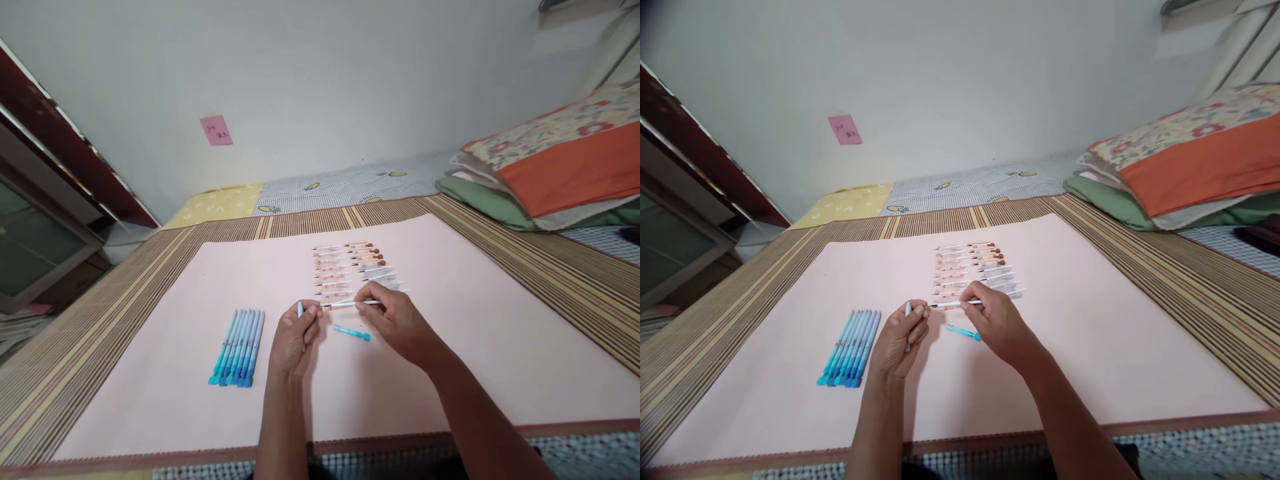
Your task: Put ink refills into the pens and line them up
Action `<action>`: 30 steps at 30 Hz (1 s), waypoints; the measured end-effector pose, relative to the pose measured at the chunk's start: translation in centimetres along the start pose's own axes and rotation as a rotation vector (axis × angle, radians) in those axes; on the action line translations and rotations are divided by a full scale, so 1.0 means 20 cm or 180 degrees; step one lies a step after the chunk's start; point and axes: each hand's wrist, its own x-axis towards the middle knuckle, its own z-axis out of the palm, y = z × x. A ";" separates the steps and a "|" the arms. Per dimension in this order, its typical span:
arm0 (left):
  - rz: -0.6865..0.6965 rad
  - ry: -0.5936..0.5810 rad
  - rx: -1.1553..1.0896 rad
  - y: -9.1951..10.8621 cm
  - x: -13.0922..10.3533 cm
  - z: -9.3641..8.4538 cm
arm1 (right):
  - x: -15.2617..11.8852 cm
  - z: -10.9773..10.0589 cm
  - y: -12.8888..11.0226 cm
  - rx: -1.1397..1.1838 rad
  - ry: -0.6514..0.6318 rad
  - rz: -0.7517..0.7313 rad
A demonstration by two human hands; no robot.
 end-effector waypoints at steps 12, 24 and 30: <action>0.0041 0.0002 0.0169 0.00 0.00 0.01 | 0.00 0.01 -0.02 -0.0145 -0.0038 -0.0029; 0.0112 0.0089 0.0241 0.02 -0.01 0.01 | -0.01 -0.02 -0.02 -0.0142 0.0025 0.0008; 0.0108 0.0044 0.0325 0.02 -0.01 0.03 | -0.01 0.00 -0.03 -0.0180 -0.0035 -0.0022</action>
